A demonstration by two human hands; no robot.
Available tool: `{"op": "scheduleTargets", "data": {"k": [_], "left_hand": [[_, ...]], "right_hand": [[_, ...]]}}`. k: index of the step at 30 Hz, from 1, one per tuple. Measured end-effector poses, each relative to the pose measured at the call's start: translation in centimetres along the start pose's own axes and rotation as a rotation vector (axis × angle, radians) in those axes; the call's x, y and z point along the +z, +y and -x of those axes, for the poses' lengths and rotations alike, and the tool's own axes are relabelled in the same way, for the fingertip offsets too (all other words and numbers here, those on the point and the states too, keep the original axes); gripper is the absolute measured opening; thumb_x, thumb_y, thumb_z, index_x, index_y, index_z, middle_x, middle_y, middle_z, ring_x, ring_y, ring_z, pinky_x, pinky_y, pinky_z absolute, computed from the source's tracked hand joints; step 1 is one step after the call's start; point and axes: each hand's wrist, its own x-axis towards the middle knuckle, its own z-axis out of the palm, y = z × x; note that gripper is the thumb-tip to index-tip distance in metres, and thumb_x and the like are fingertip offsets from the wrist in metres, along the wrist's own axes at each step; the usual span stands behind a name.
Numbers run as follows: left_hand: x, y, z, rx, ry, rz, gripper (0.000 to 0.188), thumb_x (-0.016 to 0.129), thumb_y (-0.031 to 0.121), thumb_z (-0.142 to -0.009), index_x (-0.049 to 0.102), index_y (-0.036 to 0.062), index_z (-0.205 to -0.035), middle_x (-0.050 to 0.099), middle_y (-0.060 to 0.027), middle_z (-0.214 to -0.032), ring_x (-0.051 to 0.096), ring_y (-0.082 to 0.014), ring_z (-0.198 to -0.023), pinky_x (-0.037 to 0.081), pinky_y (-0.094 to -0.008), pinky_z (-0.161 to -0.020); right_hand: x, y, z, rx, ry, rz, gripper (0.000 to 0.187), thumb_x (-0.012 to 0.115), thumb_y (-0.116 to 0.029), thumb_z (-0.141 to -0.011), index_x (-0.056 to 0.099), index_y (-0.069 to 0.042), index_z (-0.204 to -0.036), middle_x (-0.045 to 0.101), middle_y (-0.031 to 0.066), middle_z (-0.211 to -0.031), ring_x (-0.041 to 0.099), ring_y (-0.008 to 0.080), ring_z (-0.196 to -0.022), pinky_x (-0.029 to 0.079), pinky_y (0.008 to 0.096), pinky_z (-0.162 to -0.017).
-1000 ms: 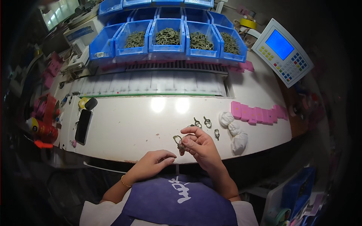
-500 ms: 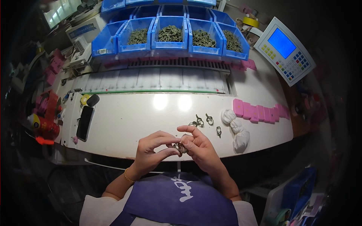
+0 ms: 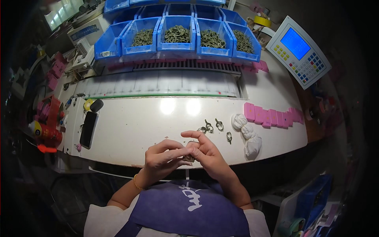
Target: Assembling wick holders by inserting metal clips into pink molds.
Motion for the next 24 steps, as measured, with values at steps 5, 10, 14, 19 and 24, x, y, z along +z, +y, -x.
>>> {"op": "scheduleTargets", "data": {"k": [5, 10, 14, 19, 24], "left_hand": [[-0.3, -0.7, 0.4, 0.023, -0.034, -0.042, 0.034, 0.086, 0.0, -0.068, 0.077, 0.0091, -0.099, 0.061, -0.0038, -0.084, 0.062, -0.0132, -0.07, 0.053, -0.0254, -0.06], [-0.7, -0.5, 0.2, 0.047, -0.018, -0.106, 0.03, 0.089, 0.005, -0.064, 0.078, 0.0094, -0.092, 0.06, -0.0018, -0.078, 0.059, -0.0107, -0.065, 0.045, -0.0238, -0.052], [-0.8, -0.3, -0.3, 0.093, -0.031, -0.122, 0.027, 0.087, 0.006, -0.066, 0.078, 0.0087, -0.092, 0.061, -0.0029, -0.075, 0.059, -0.012, -0.062, 0.046, -0.0244, -0.052], [-0.8, -0.4, -0.4, 0.193, -0.007, -0.135, 0.022, 0.084, 0.011, -0.07, 0.077, 0.0087, -0.091, 0.064, -0.0033, -0.071, 0.061, -0.0159, -0.059, 0.047, -0.0271, -0.051], [-0.8, -0.5, -0.3, 0.21, 0.002, -0.123, 0.022, 0.084, 0.011, -0.07, 0.077, 0.0089, -0.091, 0.064, -0.0026, -0.071, 0.061, -0.0154, -0.058, 0.047, -0.0266, -0.051]], "right_hand": [[0.2, -0.3, 0.0, 0.06, 0.01, -0.032, 0.045, 0.056, -0.016, -0.102, 0.039, -0.001, -0.141, 0.06, 0.0024, -0.094, 0.057, 0.0089, -0.091, 0.044, 0.0244, -0.086], [0.2, -1.3, 2.2, -0.45, 0.251, 0.619, 0.054, 0.073, -0.003, -0.088, 0.046, -0.004, -0.135, 0.06, 0.0056, -0.096, 0.057, 0.0132, -0.089, 0.045, 0.0289, -0.087], [1.3, -2.3, 2.4, -0.604, 0.065, 0.776, 0.06, 0.075, 0.005, -0.083, 0.047, -0.005, -0.134, 0.059, 0.0077, -0.099, 0.062, 0.016, -0.091, 0.05, 0.0305, -0.085], [1.4, -1.6, 2.1, -0.579, 0.027, 0.658, 0.061, 0.074, 0.006, -0.083, 0.047, -0.005, -0.136, 0.058, 0.0082, -0.101, 0.062, 0.017, -0.092, 0.051, 0.0303, -0.085], [1.5, -1.5, 2.0, -0.588, 0.009, 0.642, 0.063, 0.074, 0.007, -0.083, 0.046, -0.005, -0.138, 0.057, 0.0083, -0.1, 0.062, 0.017, -0.093, 0.051, 0.0304, -0.085]]}}
